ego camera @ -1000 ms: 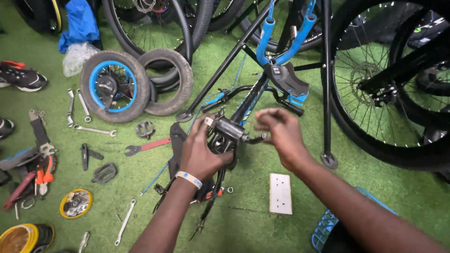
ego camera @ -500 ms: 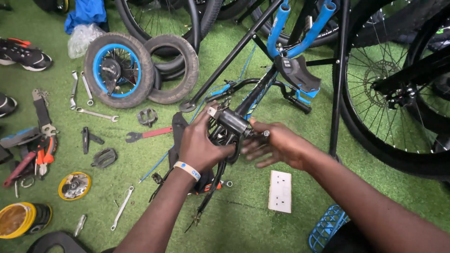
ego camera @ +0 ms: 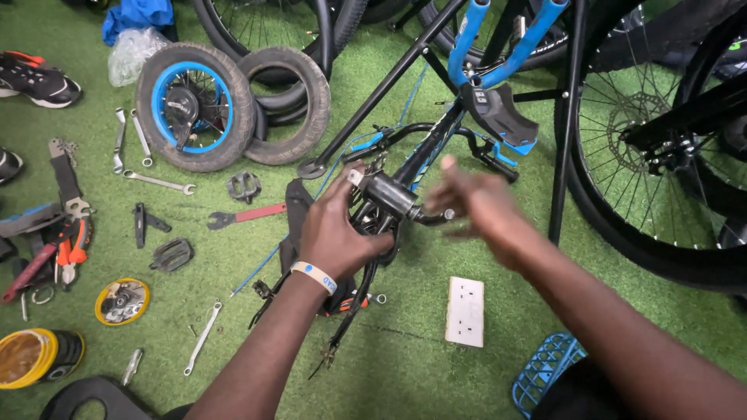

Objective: Cleaning a bicycle bottom bracket with a cloth and attempting to install it into the frame by hand.

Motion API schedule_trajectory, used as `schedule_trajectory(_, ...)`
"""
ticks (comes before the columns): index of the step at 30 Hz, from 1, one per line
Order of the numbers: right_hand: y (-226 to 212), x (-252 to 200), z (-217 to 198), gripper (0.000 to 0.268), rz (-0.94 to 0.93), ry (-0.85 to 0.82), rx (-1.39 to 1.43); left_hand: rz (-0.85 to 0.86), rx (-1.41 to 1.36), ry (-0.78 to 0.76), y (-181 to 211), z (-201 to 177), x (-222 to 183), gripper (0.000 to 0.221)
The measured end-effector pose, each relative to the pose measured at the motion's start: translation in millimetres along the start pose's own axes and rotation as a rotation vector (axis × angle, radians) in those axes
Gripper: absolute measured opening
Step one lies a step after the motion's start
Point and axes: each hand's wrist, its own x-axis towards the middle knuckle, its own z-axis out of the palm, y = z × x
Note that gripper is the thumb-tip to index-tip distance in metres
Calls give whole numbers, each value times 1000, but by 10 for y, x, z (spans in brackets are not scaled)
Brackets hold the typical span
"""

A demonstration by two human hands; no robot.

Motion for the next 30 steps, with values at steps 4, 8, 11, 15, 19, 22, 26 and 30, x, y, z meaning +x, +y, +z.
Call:
schedule_trajectory(4, 53, -48, 40, 78, 111, -183, -14, -6, -19, -12, 75, -37, 37, 88)
schedule_trajectory(8, 66, -54, 27, 75, -54, -29, -73, -4, 3, -20, 113, -60, 11, 88)
schedule_trajectory(11, 78, -55, 42, 83, 4, -70, -85, 1, 3, -23, 88, -30, 42, 88)
schedule_trajectory(15, -34, -82, -108, 75, -185, 100, 16, 23, 1, -9, 26, -39, 39, 88)
schedule_trajectory(19, 33, -139, 49, 89, 118, -136, 20, 75, -9, 12, -44, 39, 67, 87)
schedule_trajectory(22, 46, -72, 1, 75, -160, 37, -52, 52, 4, 21, -42, 5, 44, 88)
schedule_trajectory(26, 104, -55, 45, 78, -62, -14, -101, 61, 2, 24, -32, 1, 44, 85)
schedule_trajectory(30, -14, -156, -64, 75, -186, 93, -14, 37, 20, 13, -49, -5, 4, 86)
